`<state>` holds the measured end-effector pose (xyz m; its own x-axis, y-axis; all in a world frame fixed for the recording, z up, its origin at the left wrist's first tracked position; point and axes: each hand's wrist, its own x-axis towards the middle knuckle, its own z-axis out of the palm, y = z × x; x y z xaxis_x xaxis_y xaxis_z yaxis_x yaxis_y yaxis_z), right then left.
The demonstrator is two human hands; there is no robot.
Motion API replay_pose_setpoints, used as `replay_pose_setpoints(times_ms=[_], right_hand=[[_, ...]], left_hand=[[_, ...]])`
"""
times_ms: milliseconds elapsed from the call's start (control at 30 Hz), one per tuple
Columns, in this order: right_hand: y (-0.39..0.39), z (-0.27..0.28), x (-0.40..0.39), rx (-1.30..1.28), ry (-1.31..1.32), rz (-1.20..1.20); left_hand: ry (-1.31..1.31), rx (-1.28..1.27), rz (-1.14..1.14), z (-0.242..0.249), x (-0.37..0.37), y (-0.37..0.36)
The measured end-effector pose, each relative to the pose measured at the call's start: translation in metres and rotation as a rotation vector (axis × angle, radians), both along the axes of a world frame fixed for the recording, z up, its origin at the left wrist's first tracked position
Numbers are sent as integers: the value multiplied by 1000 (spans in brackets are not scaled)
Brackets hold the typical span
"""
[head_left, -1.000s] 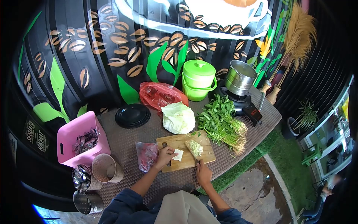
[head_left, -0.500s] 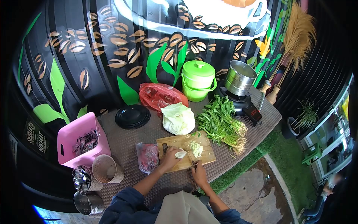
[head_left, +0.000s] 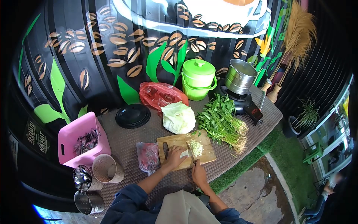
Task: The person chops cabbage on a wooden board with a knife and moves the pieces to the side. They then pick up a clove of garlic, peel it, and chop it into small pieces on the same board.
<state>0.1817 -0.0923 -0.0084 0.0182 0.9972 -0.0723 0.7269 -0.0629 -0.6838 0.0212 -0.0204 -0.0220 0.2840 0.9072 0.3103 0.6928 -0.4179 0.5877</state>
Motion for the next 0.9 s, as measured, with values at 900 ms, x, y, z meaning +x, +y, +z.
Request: replay_pose_setpoints(times_ms=[900], right_hand=[[-9,1,-7,7,-40,47]], left_hand=[[26,-53,55,-9,5,-3]])
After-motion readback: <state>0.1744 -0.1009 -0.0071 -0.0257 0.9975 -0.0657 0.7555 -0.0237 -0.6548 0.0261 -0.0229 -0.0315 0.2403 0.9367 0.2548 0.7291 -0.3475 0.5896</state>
